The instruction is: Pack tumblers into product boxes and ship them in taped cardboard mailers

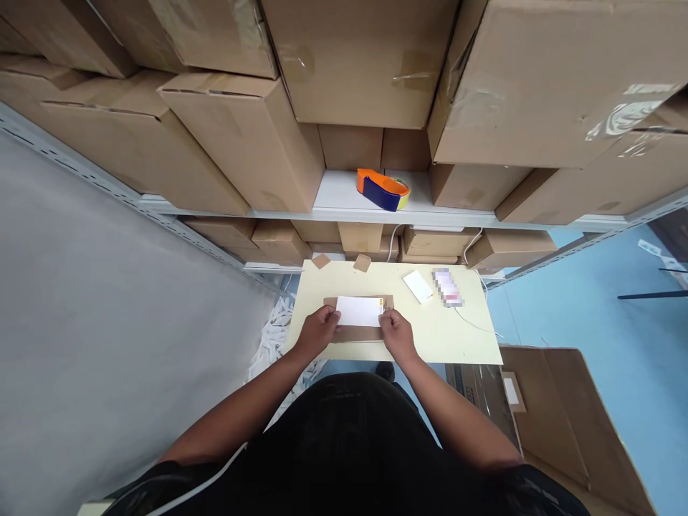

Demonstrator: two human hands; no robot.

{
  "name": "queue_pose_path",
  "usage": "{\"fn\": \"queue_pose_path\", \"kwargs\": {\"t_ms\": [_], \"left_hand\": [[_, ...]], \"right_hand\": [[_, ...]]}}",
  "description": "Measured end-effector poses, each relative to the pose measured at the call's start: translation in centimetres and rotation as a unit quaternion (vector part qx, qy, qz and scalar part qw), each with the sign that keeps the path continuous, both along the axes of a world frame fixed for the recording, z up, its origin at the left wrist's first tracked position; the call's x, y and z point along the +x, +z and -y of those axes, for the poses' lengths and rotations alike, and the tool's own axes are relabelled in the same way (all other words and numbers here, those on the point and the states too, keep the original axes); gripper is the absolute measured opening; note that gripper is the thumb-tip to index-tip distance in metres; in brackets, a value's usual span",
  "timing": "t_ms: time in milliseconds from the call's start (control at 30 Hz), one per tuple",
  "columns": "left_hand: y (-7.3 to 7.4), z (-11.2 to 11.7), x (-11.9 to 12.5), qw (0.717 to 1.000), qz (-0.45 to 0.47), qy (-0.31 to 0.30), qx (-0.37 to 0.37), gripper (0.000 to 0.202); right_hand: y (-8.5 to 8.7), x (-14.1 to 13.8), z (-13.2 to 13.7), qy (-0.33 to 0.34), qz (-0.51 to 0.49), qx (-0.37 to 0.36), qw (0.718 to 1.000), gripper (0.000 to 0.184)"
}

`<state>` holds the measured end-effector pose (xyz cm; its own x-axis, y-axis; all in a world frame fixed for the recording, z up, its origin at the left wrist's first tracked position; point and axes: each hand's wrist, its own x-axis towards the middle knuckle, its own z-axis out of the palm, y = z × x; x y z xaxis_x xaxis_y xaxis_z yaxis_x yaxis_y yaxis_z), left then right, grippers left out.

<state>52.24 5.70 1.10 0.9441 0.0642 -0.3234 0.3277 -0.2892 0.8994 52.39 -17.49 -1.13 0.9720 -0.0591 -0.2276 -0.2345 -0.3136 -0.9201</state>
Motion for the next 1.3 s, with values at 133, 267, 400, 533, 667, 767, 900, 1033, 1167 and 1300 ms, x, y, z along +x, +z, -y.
{"fn": "queue_pose_path", "kwargs": {"t_ms": [133,267,400,533,667,767,900,1033,1167,1300], "left_hand": [[-0.7,-0.1,0.9,0.965,0.024,-0.079,0.247,0.032],[-1.6,0.4,1.6,0.911,0.003,-0.143,0.386,0.033],[-2.4,0.8,1.9,0.885,-0.017,-0.189,0.424,0.038],[-2.7,0.3,2.0,0.869,-0.025,-0.208,0.448,0.04],[-2.7,-0.3,1.5,0.857,0.104,-0.22,0.453,0.033],[-3.3,-0.3,0.8,0.845,0.223,-0.264,0.408,0.037],[-4.9,-0.2,0.0,0.862,0.222,-0.277,0.362,0.045],[-6.1,-0.4,-0.6,0.868,0.213,-0.26,0.365,0.049],[-5.8,-0.3,-0.8,0.861,0.202,-0.266,0.383,0.05],[-4.7,-0.2,-1.1,0.869,0.189,-0.259,0.378,0.05]], "right_hand": [[-1.7,0.5,0.2,0.042,0.07,-0.143,0.986,0.032],[-3.4,0.8,-0.5,0.072,0.118,-0.32,0.937,0.029],[-4.0,0.9,-1.3,0.092,0.124,-0.429,0.89,0.023],[-3.7,0.8,-1.1,0.095,0.124,-0.465,0.871,0.022],[-3.2,0.5,-0.4,0.153,0.189,-0.458,0.855,0.031],[-3.3,0.3,-0.3,0.207,0.23,-0.433,0.847,0.04],[-3.6,0.4,-0.6,0.212,0.211,-0.429,0.852,0.042],[-3.9,0.6,-0.4,0.216,0.213,-0.428,0.852,0.042],[-4.0,0.9,0.4,0.239,0.226,-0.415,0.848,0.041],[-4.2,1.2,2.6,0.251,0.239,-0.352,0.87,0.045]]}}
